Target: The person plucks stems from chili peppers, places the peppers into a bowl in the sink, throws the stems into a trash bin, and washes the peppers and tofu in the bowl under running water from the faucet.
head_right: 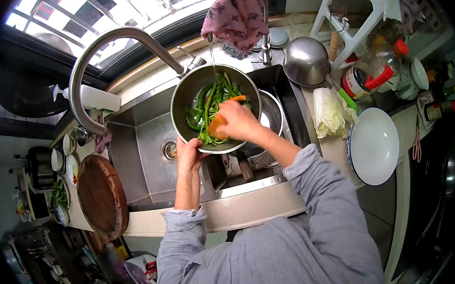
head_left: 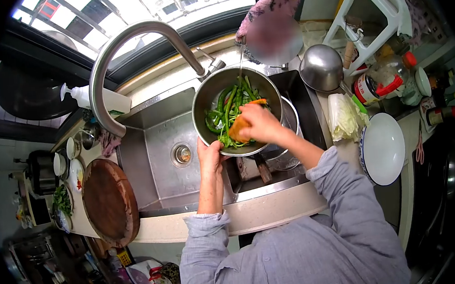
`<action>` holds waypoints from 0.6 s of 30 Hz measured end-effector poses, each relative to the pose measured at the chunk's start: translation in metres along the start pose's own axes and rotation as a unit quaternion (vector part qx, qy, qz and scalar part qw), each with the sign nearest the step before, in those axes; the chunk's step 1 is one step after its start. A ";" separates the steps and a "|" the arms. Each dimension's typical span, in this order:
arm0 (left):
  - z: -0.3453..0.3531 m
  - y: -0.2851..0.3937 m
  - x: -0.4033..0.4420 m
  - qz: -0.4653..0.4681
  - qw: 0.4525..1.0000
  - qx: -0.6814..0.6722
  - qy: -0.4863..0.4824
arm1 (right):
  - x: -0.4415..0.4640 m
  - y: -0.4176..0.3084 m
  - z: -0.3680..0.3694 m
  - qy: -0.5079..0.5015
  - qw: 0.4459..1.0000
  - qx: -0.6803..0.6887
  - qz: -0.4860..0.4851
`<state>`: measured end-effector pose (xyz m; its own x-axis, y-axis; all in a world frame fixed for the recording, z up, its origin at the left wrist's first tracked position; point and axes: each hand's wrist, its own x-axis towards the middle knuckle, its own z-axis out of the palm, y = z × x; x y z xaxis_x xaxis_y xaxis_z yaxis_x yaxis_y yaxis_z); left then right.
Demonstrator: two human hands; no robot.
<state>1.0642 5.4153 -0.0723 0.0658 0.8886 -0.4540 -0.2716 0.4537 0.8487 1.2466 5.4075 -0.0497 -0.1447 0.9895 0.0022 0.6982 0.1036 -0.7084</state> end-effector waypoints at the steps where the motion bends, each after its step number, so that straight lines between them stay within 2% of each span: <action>1: -0.003 -0.003 0.004 0.008 1.000 -0.003 -0.003 | -0.008 -0.004 0.011 0.024 0.991 -0.116 -0.058; 3: -0.009 -0.010 0.007 0.017 1.000 -0.009 -0.003 | -0.013 -0.003 0.023 0.010 0.992 -0.102 -0.072; 7: -0.007 -0.008 0.002 0.018 1.000 -0.005 0.001 | -0.022 -0.007 0.015 0.064 0.973 -0.115 -0.188; 10: -0.009 -0.010 0.003 0.026 1.000 0.005 0.002 | -0.026 -0.004 0.015 0.054 0.957 -0.119 -0.258; 13: -0.008 -0.006 0.002 0.009 1.000 -0.007 0.000 | -0.019 0.002 0.016 0.084 0.990 -0.021 -0.114; 14: -0.007 -0.003 0.000 -0.002 1.000 -0.012 0.000 | -0.011 0.005 0.016 0.133 0.986 0.062 -0.081; 18: -0.010 -0.004 0.003 -0.012 1.000 -0.013 -0.007 | 0.032 0.017 -0.005 0.239 0.964 0.113 -0.016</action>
<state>1.0558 5.4152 -0.0796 0.0867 0.8782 -0.4704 -0.2948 0.4737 0.8299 1.2572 5.4409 -0.0583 0.2131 0.9254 0.3133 0.5202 0.1640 -0.8382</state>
